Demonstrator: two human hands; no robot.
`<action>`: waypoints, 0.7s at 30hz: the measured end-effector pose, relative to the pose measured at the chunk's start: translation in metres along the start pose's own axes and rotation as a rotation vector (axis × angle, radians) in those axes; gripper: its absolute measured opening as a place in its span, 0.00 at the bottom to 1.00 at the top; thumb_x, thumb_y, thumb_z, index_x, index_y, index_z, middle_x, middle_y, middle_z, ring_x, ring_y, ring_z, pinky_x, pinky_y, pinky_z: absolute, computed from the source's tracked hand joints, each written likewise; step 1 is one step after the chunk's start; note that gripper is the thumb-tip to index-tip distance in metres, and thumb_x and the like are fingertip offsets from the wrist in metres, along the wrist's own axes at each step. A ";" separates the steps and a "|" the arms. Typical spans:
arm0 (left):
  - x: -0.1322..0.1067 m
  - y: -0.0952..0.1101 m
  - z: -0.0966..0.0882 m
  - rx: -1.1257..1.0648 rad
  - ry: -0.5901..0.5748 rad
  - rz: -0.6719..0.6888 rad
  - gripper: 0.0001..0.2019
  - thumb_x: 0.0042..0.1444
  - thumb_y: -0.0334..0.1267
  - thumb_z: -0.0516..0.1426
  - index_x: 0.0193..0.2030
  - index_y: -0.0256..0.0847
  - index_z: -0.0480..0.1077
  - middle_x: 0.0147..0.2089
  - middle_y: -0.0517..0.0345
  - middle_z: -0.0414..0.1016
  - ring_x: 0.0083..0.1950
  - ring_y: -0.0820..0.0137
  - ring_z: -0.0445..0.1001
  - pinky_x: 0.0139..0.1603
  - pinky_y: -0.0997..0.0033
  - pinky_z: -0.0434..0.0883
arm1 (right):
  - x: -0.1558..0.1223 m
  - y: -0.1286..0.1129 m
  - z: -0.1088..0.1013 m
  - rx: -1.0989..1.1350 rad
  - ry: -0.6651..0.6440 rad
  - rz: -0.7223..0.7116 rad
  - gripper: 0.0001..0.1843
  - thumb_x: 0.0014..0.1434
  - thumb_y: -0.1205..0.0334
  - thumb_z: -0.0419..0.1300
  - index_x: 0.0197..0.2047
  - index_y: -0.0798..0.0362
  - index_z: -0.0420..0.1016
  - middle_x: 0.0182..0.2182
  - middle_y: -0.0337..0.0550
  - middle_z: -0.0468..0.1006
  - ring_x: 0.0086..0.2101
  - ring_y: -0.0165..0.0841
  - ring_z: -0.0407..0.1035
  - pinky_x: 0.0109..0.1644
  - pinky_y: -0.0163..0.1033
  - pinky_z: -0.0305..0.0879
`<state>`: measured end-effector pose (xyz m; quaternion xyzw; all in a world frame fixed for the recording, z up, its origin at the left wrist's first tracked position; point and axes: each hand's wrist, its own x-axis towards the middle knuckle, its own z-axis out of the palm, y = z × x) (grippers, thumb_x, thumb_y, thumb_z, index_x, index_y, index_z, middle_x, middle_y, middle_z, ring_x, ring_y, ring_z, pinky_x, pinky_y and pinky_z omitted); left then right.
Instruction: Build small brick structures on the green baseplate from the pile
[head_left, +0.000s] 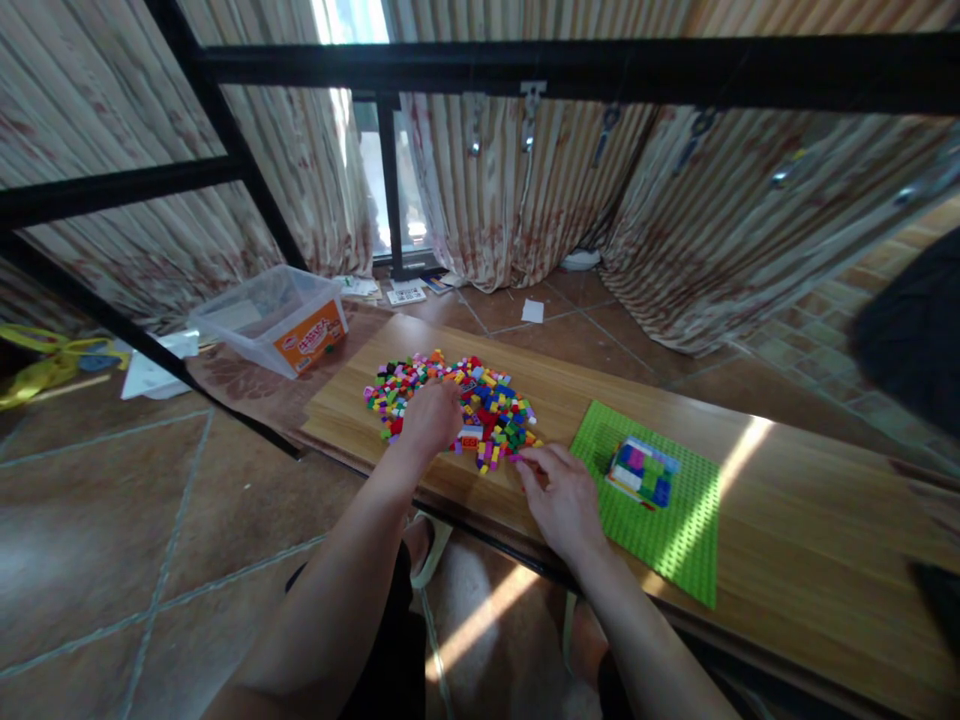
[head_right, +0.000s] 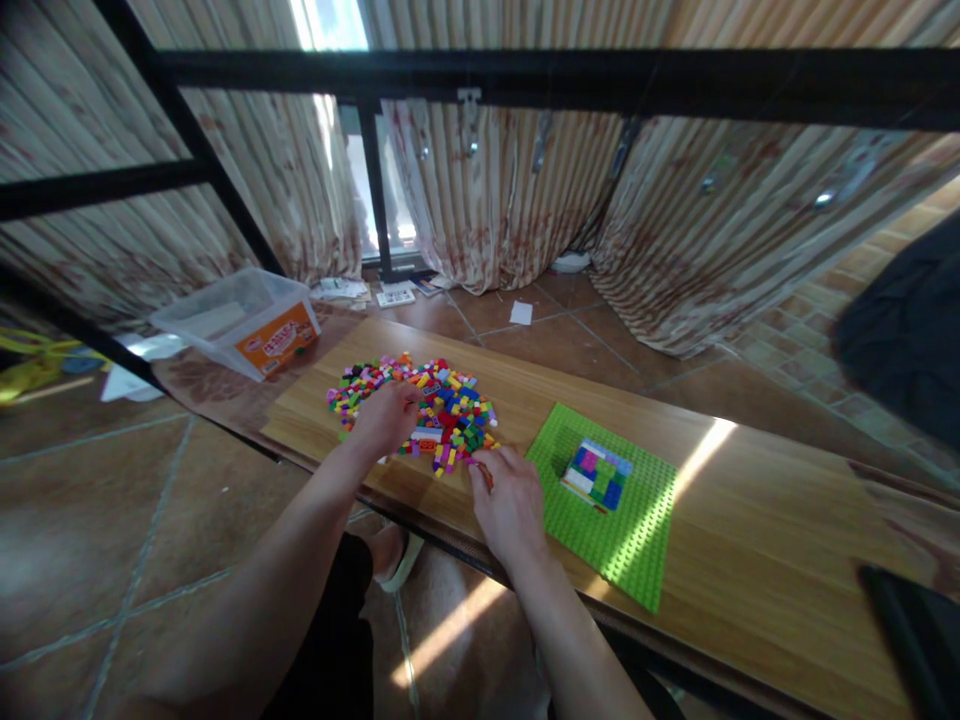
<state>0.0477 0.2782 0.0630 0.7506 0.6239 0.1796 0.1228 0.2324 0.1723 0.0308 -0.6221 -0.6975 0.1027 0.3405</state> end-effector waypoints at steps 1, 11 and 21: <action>0.002 0.000 0.001 0.002 0.005 -0.001 0.14 0.57 0.30 0.50 0.43 0.37 0.76 0.44 0.42 0.76 0.49 0.55 0.74 0.52 0.59 0.68 | 0.000 0.000 -0.001 0.005 -0.002 0.000 0.10 0.63 0.60 0.54 0.38 0.49 0.78 0.34 0.43 0.78 0.37 0.36 0.71 0.45 0.41 0.64; 0.014 -0.001 0.012 0.030 0.036 -0.026 0.13 0.57 0.33 0.52 0.46 0.39 0.74 0.44 0.43 0.75 0.49 0.55 0.73 0.52 0.58 0.68 | -0.001 0.005 -0.002 0.043 -0.017 0.011 0.10 0.63 0.60 0.55 0.38 0.49 0.78 0.33 0.42 0.78 0.35 0.35 0.71 0.44 0.40 0.65; 0.017 0.012 0.024 0.143 0.059 0.038 0.13 0.56 0.31 0.53 0.47 0.36 0.73 0.46 0.45 0.76 0.52 0.58 0.73 0.56 0.61 0.66 | 0.001 0.007 -0.005 0.054 -0.027 0.040 0.10 0.63 0.61 0.55 0.38 0.51 0.78 0.34 0.43 0.78 0.36 0.34 0.71 0.45 0.40 0.65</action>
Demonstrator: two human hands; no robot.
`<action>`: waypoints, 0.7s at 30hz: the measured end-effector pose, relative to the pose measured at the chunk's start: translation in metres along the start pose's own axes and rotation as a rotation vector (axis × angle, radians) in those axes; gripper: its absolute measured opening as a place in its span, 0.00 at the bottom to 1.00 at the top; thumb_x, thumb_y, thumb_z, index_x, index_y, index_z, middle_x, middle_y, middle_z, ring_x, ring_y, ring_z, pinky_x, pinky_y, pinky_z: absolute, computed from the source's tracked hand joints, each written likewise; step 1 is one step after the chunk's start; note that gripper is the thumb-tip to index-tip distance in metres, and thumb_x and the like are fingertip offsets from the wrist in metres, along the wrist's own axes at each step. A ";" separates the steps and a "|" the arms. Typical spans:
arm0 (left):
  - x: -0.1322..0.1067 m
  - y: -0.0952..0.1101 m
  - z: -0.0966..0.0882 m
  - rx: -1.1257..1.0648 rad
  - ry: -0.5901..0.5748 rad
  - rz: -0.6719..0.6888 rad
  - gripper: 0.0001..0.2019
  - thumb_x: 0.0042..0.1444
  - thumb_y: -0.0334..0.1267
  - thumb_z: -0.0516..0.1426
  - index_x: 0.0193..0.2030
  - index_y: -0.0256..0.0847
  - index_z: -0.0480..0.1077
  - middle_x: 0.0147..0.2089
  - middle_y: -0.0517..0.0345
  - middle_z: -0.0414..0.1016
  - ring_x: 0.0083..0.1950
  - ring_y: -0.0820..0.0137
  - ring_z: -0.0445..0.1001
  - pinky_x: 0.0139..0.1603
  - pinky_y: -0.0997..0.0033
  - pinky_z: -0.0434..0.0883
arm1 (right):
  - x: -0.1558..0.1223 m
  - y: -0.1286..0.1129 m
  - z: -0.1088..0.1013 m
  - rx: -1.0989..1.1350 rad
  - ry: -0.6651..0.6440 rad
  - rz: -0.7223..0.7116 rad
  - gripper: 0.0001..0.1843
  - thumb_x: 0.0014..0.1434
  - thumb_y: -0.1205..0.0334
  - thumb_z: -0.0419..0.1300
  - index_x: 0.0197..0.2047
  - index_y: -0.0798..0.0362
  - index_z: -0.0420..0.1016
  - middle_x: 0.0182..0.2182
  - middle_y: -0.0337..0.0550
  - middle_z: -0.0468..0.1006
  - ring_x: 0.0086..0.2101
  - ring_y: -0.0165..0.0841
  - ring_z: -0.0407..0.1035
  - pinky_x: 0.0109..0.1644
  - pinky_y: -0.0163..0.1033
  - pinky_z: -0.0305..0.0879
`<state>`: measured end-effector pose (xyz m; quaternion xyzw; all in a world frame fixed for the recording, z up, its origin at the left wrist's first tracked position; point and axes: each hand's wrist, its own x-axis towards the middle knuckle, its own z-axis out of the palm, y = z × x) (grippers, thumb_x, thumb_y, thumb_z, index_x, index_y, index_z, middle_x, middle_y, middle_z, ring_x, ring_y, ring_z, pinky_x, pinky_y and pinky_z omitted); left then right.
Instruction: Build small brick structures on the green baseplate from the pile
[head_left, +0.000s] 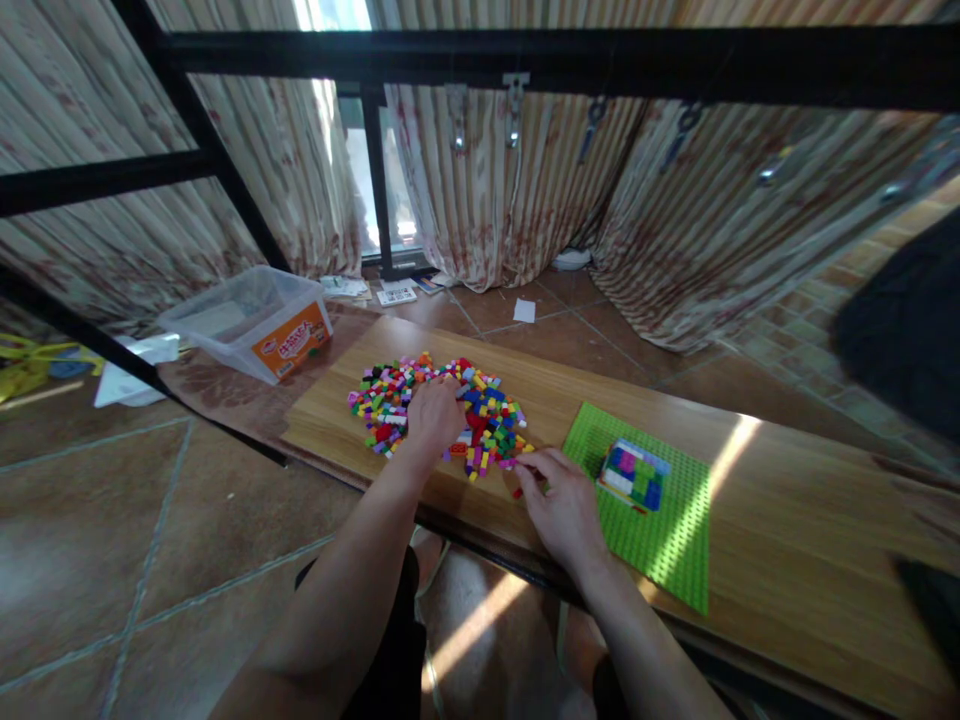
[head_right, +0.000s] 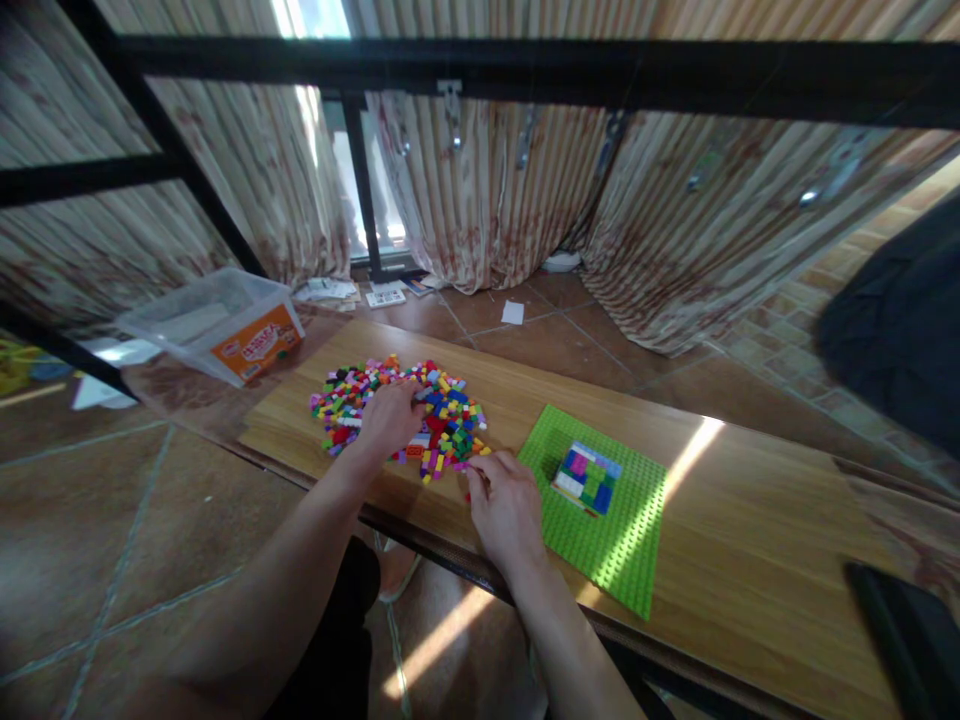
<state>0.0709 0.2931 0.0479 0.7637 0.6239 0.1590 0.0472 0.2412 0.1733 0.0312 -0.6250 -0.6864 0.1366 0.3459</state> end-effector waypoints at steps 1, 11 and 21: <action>0.000 0.000 0.000 0.007 -0.001 -0.003 0.12 0.57 0.31 0.52 0.46 0.37 0.73 0.45 0.46 0.77 0.51 0.59 0.74 0.56 0.62 0.66 | 0.000 0.000 0.000 0.002 -0.001 -0.001 0.10 0.63 0.61 0.55 0.38 0.51 0.78 0.34 0.43 0.78 0.36 0.34 0.71 0.45 0.40 0.65; 0.002 -0.004 -0.002 -0.029 -0.010 -0.082 0.12 0.61 0.35 0.50 0.42 0.39 0.74 0.39 0.49 0.79 0.46 0.60 0.76 0.47 0.65 0.69 | -0.001 -0.002 -0.002 -0.006 -0.001 0.004 0.11 0.64 0.61 0.54 0.37 0.50 0.79 0.34 0.43 0.78 0.35 0.34 0.71 0.44 0.40 0.65; 0.004 0.009 -0.001 -0.006 -0.013 -0.038 0.13 0.55 0.34 0.54 0.46 0.36 0.73 0.44 0.47 0.79 0.48 0.60 0.75 0.52 0.64 0.69 | -0.001 -0.002 0.002 -0.011 -0.020 -0.007 0.10 0.63 0.62 0.55 0.36 0.50 0.79 0.33 0.42 0.78 0.34 0.34 0.71 0.44 0.40 0.64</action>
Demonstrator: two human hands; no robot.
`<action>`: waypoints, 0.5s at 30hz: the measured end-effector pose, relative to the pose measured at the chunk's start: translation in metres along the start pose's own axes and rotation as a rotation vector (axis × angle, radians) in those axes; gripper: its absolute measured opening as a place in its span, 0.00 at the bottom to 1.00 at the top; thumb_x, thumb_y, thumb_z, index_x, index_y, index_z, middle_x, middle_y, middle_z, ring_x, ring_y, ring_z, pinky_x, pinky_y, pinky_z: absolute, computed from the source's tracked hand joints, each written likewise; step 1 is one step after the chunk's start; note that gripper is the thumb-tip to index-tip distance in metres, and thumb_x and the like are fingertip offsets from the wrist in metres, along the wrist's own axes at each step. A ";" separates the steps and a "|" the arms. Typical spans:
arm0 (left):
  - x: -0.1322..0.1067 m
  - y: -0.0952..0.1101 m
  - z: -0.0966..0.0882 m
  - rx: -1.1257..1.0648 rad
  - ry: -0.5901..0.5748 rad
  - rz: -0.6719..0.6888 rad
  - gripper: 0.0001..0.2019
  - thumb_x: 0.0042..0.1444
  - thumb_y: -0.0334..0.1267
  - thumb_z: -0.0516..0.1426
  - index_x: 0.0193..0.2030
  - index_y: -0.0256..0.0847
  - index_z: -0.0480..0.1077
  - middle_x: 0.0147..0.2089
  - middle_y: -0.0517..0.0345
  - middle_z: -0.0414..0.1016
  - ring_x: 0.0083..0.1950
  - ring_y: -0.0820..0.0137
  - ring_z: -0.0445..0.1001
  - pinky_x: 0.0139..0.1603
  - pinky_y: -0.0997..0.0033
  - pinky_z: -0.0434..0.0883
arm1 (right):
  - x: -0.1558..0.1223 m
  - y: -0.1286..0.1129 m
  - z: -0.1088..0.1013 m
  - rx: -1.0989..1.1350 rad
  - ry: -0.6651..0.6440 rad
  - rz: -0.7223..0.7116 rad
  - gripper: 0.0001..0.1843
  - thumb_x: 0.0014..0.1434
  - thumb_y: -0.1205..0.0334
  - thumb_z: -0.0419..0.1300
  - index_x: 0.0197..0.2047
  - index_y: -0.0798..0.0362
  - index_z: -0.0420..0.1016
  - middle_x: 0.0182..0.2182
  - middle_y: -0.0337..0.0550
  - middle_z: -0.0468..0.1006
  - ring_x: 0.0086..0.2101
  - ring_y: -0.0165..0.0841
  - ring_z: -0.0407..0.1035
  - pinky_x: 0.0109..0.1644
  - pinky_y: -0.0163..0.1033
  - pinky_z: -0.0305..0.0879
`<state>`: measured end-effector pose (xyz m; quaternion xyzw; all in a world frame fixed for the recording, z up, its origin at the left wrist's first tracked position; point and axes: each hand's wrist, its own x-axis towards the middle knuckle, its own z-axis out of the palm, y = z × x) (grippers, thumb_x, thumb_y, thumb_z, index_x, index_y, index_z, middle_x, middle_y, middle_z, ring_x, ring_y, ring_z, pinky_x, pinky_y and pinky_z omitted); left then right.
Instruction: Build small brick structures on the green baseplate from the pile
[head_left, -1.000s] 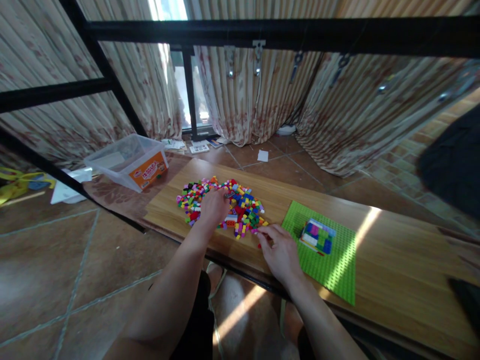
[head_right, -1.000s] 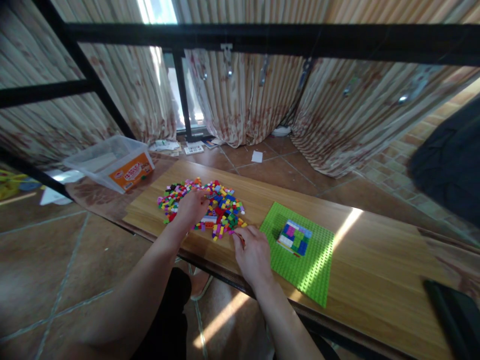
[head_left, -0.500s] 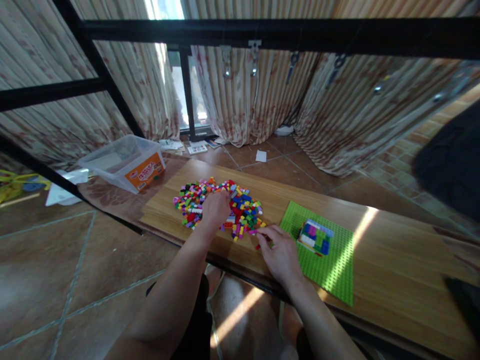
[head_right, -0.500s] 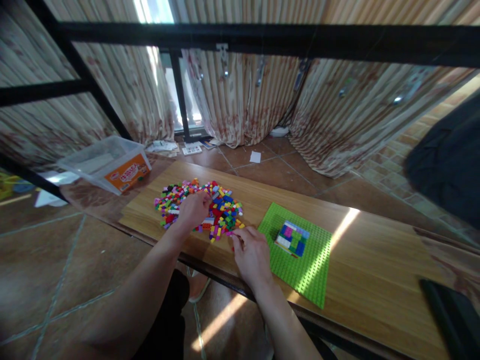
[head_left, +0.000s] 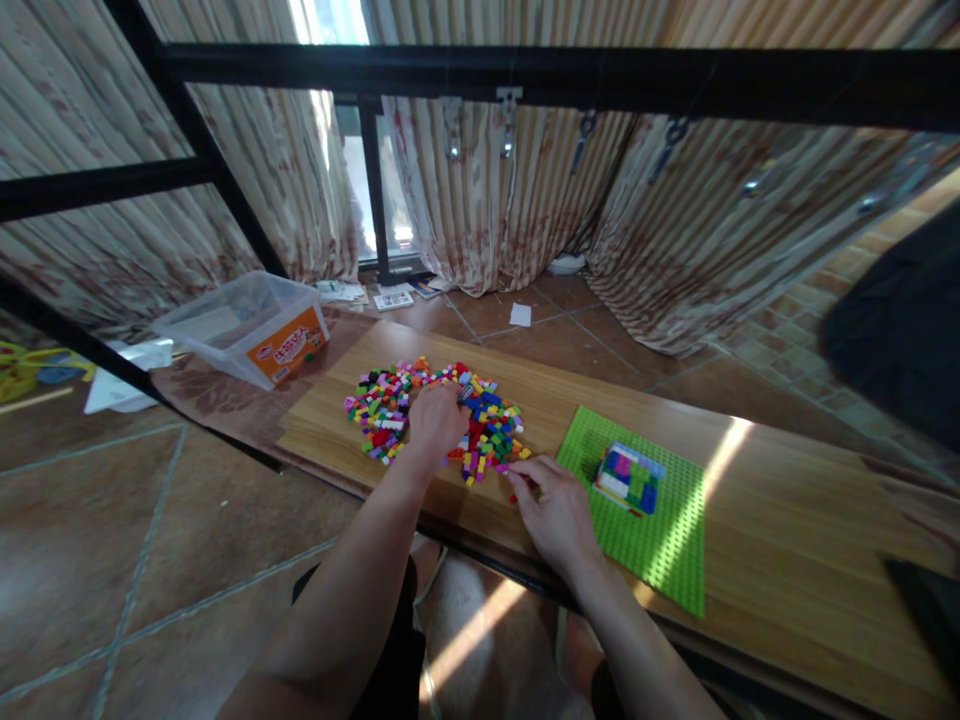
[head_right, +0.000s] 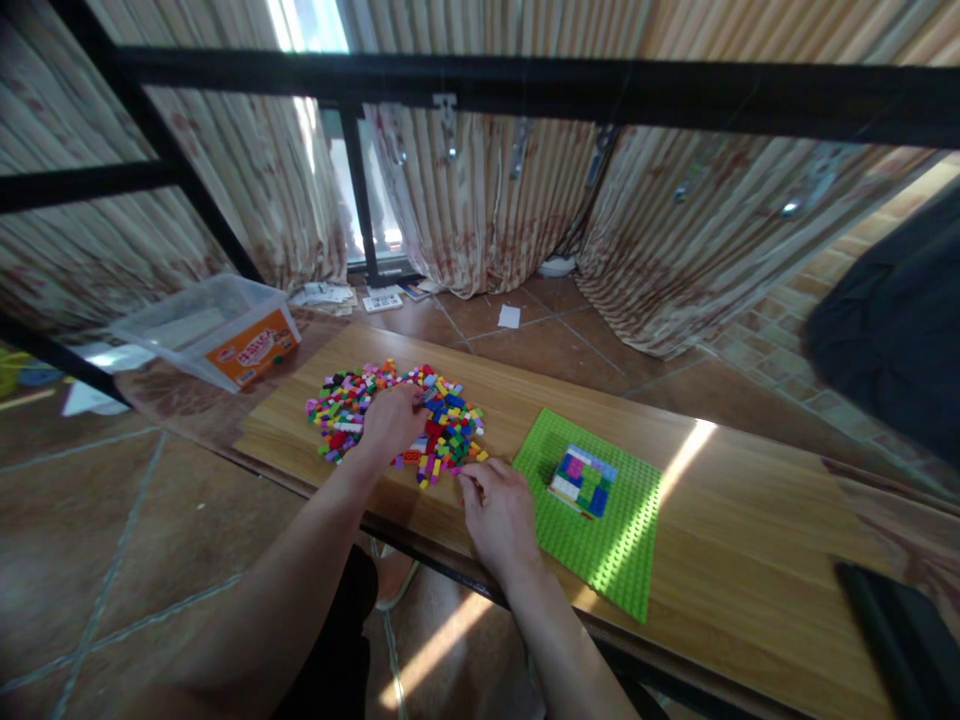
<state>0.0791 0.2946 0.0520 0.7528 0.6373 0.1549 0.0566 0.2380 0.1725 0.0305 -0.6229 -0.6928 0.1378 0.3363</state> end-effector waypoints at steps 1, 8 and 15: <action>0.000 0.001 0.000 -0.002 -0.006 0.003 0.13 0.55 0.34 0.54 0.46 0.37 0.74 0.44 0.47 0.79 0.48 0.60 0.75 0.52 0.63 0.69 | 0.000 0.000 0.000 0.000 0.000 -0.003 0.10 0.63 0.62 0.55 0.36 0.50 0.79 0.32 0.42 0.78 0.34 0.34 0.71 0.44 0.40 0.64; 0.002 -0.002 0.001 -0.030 -0.068 0.015 0.15 0.53 0.31 0.53 0.47 0.40 0.74 0.41 0.49 0.80 0.47 0.61 0.77 0.51 0.64 0.70 | 0.000 0.001 -0.001 0.012 -0.012 0.000 0.11 0.63 0.62 0.55 0.36 0.50 0.79 0.33 0.42 0.78 0.34 0.34 0.71 0.43 0.39 0.64; 0.003 -0.007 0.005 -0.063 -0.069 0.032 0.18 0.53 0.29 0.51 0.49 0.39 0.74 0.44 0.49 0.80 0.48 0.60 0.77 0.51 0.64 0.71 | 0.000 0.001 0.000 0.027 -0.018 -0.002 0.11 0.64 0.62 0.54 0.37 0.50 0.79 0.33 0.42 0.78 0.34 0.34 0.71 0.43 0.39 0.64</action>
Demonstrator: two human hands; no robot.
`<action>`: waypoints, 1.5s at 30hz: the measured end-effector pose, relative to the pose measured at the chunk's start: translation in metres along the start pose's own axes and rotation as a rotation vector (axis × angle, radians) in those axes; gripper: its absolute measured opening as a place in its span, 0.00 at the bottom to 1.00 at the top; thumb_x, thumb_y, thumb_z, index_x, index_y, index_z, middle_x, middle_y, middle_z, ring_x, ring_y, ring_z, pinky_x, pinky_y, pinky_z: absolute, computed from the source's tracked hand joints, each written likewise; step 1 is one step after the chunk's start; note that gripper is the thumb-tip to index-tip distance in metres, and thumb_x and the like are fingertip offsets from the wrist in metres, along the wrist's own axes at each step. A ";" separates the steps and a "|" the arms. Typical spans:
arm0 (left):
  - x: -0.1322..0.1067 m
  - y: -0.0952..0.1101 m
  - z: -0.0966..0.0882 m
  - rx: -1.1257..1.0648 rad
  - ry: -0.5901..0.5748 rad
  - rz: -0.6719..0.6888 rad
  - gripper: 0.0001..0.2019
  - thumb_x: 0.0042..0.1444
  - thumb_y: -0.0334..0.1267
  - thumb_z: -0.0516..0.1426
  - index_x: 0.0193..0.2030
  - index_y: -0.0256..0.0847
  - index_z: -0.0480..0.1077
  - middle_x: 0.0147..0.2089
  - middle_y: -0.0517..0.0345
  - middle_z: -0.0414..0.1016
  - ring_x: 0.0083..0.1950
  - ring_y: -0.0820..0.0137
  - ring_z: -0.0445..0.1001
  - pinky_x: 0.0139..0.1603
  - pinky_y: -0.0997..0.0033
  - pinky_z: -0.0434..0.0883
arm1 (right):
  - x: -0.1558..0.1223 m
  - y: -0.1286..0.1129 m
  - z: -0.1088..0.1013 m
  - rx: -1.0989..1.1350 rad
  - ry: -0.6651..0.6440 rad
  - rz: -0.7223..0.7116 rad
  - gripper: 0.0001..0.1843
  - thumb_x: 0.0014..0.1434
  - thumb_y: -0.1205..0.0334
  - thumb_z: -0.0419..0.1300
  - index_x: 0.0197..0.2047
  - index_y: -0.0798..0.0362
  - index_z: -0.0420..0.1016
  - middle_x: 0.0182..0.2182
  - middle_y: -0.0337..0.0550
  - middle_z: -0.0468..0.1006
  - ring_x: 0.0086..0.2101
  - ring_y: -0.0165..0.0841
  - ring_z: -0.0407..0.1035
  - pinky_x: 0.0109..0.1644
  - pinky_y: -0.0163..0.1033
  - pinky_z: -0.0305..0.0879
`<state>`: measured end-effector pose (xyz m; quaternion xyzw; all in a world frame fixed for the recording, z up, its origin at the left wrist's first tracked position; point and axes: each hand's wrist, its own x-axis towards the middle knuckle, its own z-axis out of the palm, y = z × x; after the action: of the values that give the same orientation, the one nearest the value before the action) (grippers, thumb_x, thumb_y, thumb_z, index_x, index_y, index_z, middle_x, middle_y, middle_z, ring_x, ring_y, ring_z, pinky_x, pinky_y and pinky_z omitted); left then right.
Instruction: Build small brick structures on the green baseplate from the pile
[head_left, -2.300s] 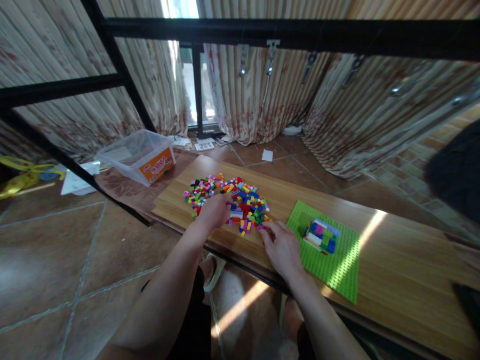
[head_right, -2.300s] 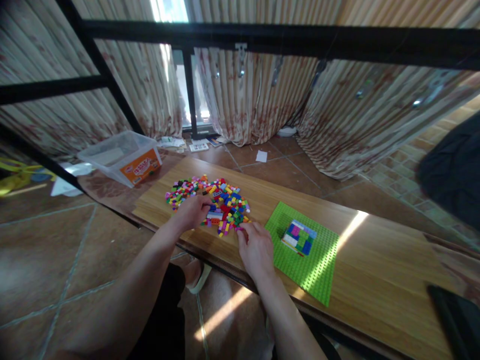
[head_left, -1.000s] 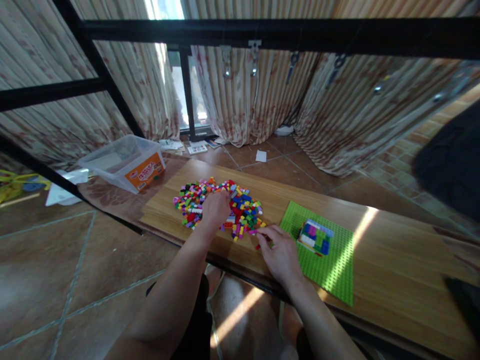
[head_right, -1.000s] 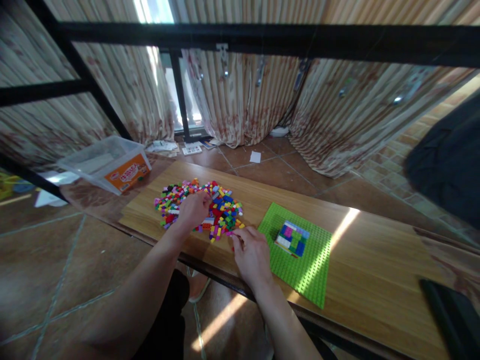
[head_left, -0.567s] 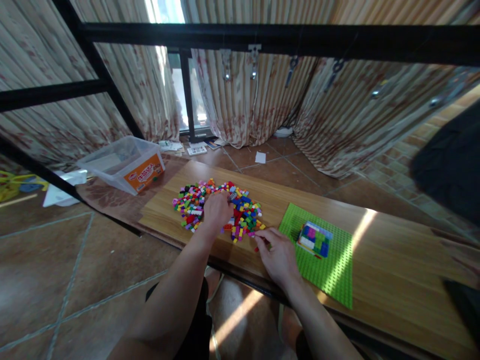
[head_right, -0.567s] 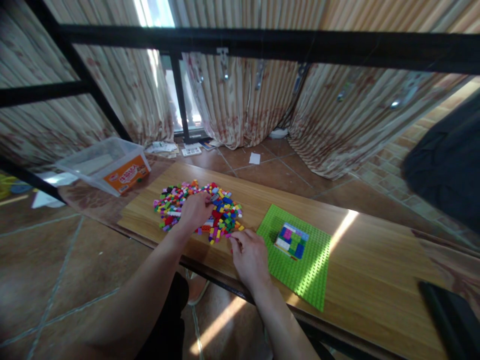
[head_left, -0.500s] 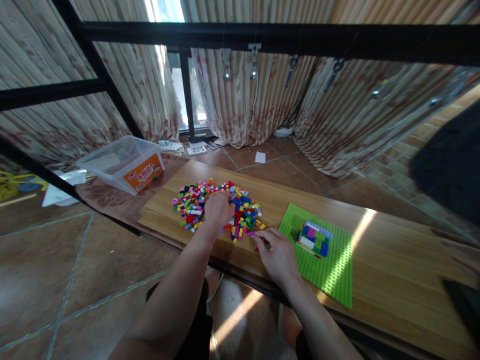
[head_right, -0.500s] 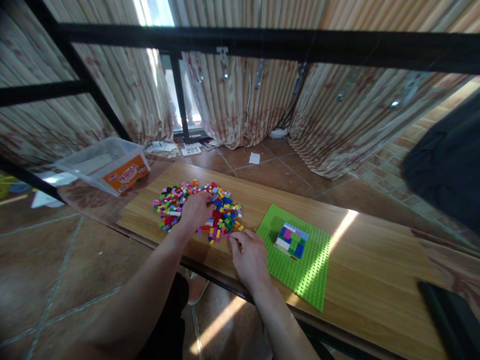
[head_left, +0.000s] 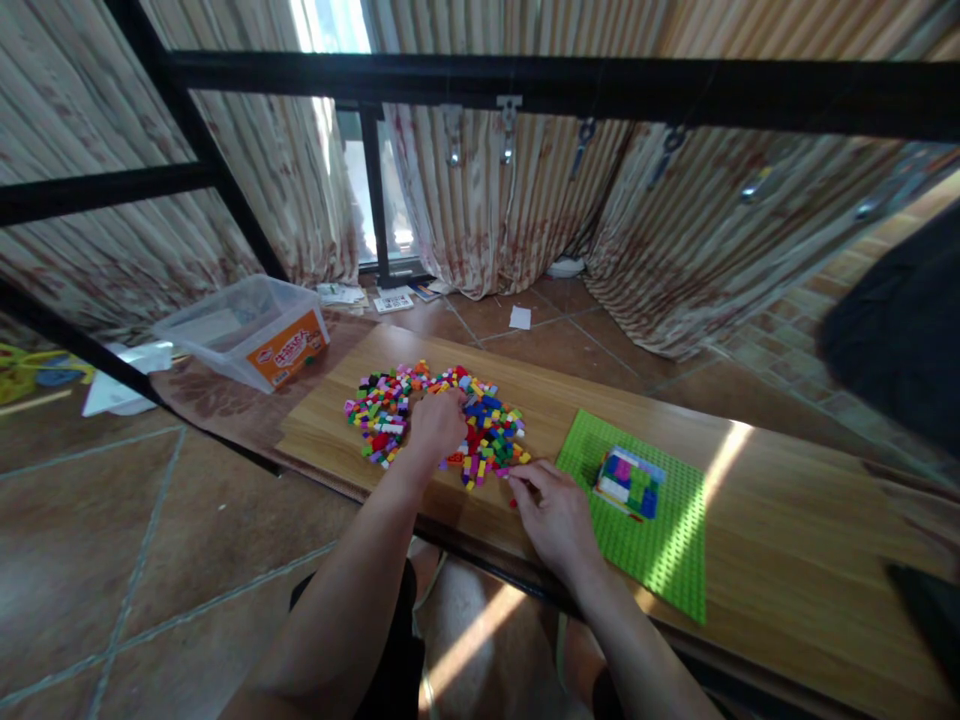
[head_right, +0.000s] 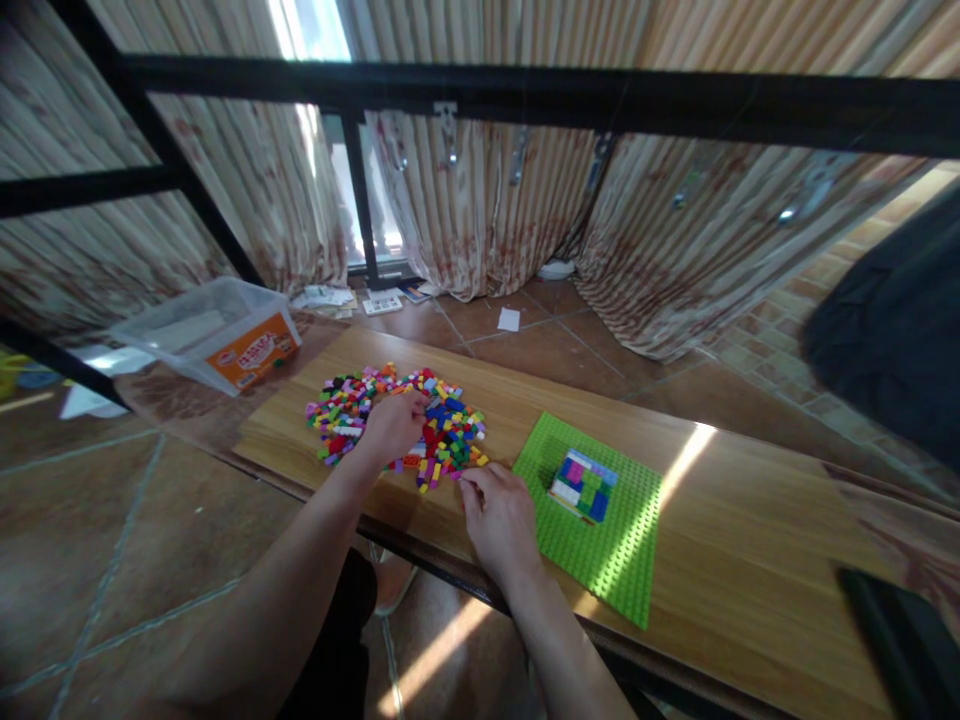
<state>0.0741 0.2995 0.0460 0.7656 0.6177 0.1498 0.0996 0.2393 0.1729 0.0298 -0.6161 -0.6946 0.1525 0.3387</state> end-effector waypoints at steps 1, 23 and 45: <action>0.000 -0.001 0.001 -0.015 0.003 0.001 0.18 0.54 0.29 0.51 0.49 0.39 0.74 0.44 0.50 0.81 0.48 0.61 0.77 0.52 0.65 0.71 | 0.000 0.000 0.000 0.001 0.000 0.000 0.11 0.63 0.62 0.54 0.37 0.50 0.79 0.33 0.42 0.78 0.34 0.33 0.71 0.43 0.39 0.64; -0.005 0.002 -0.013 -0.046 -0.078 0.019 0.16 0.47 0.31 0.56 0.44 0.42 0.75 0.40 0.54 0.81 0.44 0.63 0.76 0.48 0.65 0.69 | -0.001 -0.001 -0.001 0.003 -0.033 0.006 0.11 0.63 0.63 0.54 0.37 0.50 0.79 0.33 0.42 0.78 0.35 0.34 0.71 0.43 0.39 0.64; -0.001 -0.017 -0.019 -0.552 -0.148 0.061 0.14 0.47 0.28 0.56 0.42 0.38 0.74 0.35 0.57 0.80 0.37 0.69 0.77 0.39 0.72 0.73 | 0.000 0.001 0.000 -0.002 -0.022 -0.002 0.11 0.63 0.62 0.54 0.36 0.49 0.78 0.32 0.41 0.78 0.35 0.34 0.71 0.43 0.39 0.64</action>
<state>0.0515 0.3013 0.0578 0.7364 0.5214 0.2589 0.3446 0.2404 0.1733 0.0291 -0.6140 -0.6990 0.1583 0.3308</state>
